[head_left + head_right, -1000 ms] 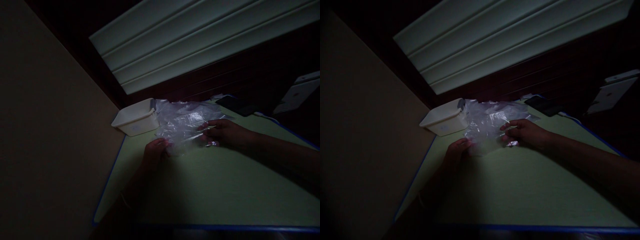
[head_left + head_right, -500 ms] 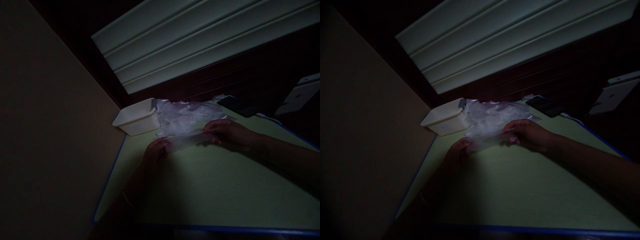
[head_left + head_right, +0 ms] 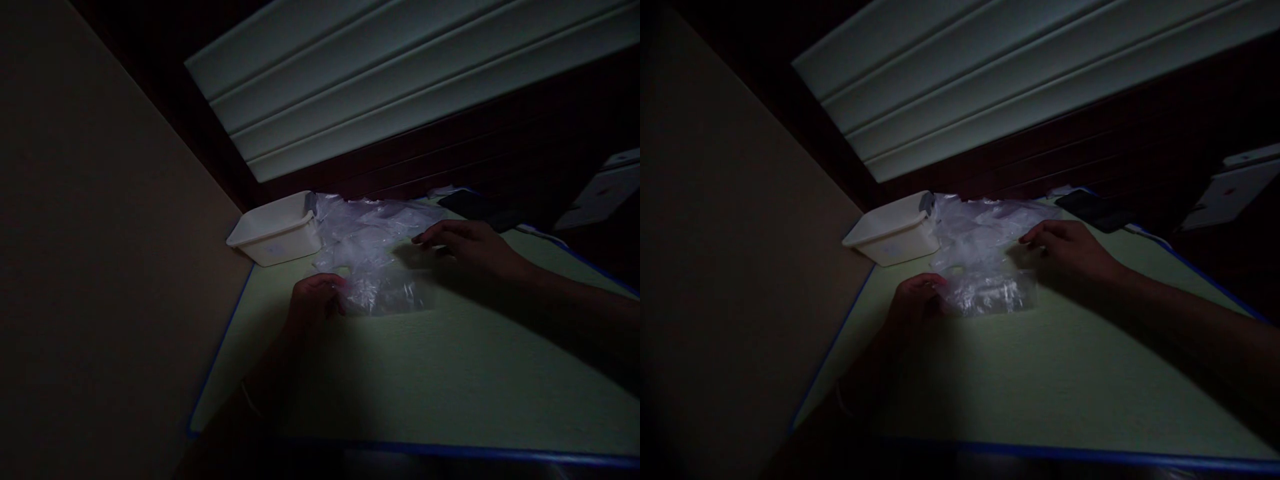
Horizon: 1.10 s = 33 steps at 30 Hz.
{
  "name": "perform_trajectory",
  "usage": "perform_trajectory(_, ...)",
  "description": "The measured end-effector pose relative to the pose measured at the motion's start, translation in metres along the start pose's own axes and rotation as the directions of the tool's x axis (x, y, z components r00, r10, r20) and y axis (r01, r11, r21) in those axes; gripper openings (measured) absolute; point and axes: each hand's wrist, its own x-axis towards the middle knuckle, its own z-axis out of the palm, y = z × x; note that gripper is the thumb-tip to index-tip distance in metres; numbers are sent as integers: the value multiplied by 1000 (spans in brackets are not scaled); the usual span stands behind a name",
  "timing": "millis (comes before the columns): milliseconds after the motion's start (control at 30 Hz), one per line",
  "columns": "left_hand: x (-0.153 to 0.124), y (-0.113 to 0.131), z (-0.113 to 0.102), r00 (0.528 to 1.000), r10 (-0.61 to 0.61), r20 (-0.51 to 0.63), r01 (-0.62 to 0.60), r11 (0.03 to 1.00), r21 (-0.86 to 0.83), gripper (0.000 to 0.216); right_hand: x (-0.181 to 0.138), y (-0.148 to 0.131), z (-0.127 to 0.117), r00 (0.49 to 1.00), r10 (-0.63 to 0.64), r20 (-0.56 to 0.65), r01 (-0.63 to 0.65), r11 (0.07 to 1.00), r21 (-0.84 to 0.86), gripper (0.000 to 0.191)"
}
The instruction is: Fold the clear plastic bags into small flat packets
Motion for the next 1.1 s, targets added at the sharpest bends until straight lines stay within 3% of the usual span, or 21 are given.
perform_trajectory(67, -6, 2, 4, 997, -24, 68, 23, 1000, 10, 25, -5, -9, 0, 995, -66, 77, 65, 998, 12, 16)
perform_trajectory(167, -14, 4, 13, 982, -43, 185, 38, 999, 29, 23, -22, -23, 9, 944, -85, 318, 83, 996, 20, 22)
perform_trajectory(233, -18, 3, 19, 968, -53, 244, 42, 998, 50, 19, -35, -29, 18, 876, -55, 479, 46, 998, 31, 31)
perform_trajectory(300, -21, 3, 23, 957, -70, 281, 51, 996, 74, 17, -46, -31, 27, 773, -2, 634, 6, 1000, -4, 34)
perform_trajectory(367, -23, 4, 26, 945, -80, 317, 59, 995, 75, 17, -52, -30, 33, 713, 32, 700, -11, 999, -35, 32)
perform_trajectory(533, -27, 5, 26, 917, -76, 391, 60, 997, 53, 25, -55, -25, 39, 703, 112, 702, -73, 994, -86, 26)
perform_trajectory(1000, -29, 9, 26, 900, -22, 435, -6, 998, 63, 21, -56, -19, 42, 668, 127, 733, -51, 991, -126, 30)
perform_trajectory(1100, -28, 10, 25, 896, -11, 443, -5, 999, 35, 35, -55, -17, 42, 685, 114, 720, -66, 993, -94, 28)
